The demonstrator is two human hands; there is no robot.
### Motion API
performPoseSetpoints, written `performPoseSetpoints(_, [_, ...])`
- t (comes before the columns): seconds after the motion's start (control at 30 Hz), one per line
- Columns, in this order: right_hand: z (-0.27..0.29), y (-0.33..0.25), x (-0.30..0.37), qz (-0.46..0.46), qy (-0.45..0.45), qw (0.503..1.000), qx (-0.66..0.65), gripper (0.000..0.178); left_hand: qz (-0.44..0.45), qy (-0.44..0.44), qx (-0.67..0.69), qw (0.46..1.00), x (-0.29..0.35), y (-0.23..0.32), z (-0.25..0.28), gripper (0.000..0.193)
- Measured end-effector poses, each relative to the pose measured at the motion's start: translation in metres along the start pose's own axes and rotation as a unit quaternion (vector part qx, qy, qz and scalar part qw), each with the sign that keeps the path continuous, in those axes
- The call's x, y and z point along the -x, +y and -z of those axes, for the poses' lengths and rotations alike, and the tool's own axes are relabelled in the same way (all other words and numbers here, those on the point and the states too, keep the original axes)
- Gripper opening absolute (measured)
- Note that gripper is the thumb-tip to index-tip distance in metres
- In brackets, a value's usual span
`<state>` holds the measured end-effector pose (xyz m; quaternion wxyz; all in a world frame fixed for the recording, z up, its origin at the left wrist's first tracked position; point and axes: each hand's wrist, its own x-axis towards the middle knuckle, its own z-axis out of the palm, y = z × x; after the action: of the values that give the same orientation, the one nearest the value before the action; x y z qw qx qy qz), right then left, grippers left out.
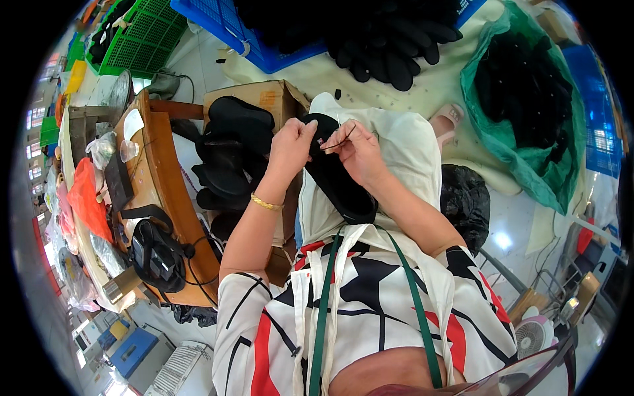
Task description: The person sits on the floor in a workshop and sews black shoes by hand using a needle and thread. They pick up shoes from a blue crate, stitch the soles, and place the finished shoes into a black plastic bag.
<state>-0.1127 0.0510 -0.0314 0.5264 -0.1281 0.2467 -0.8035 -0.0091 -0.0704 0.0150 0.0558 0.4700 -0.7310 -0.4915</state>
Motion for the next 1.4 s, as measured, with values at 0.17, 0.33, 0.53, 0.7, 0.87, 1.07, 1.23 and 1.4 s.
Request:
performPoseSetpoints(0.17, [0.003,-0.001,0.005,-0.006,0.001,1.000,0.008,0.027,-0.197,0.101,-0.128,0.967,-0.015,-0.018,-0.011,0.037])
performPoseSetpoints(0.33, [-0.004,-0.006,0.012,0.003,0.045,0.998,0.036,0.029,-0.320,0.160,-0.301,0.884,-0.010,-0.025,-0.014,0.024])
performPoseSetpoints(0.53, [-0.017,-0.003,0.053,0.028,-0.013,0.975,0.222,0.029,-0.404,0.164,-0.302,0.848,-0.014,-0.057,-0.027,0.020])
performPoseSetpoints(0.7, [-0.019,-0.020,0.047,0.096,-0.036,0.926,0.363,0.021,-0.401,0.172,-0.269,0.859,-0.018,-0.052,-0.028,0.018])
performPoseSetpoints(0.87, [-0.022,-0.052,0.051,0.307,-0.101,0.653,0.685,0.017,-0.423,0.180,-0.307,0.833,-0.006,-0.024,-0.005,0.016])
performPoseSetpoints(1.07, [-0.035,-0.061,0.078,0.282,-0.248,0.568,0.732,0.019,-0.282,0.047,-0.321,0.903,0.022,0.012,-0.003,0.050])
performPoseSetpoints(1.23, [-0.044,-0.058,0.086,0.246,-0.304,0.618,0.682,0.016,-0.190,0.014,-0.389,0.901,0.018,0.019,-0.018,0.063])
performPoseSetpoints(1.4, [-0.040,-0.081,0.078,0.108,-0.161,0.684,0.704,0.034,-0.188,0.058,-0.271,0.942,0.013,0.005,-0.020,0.041])
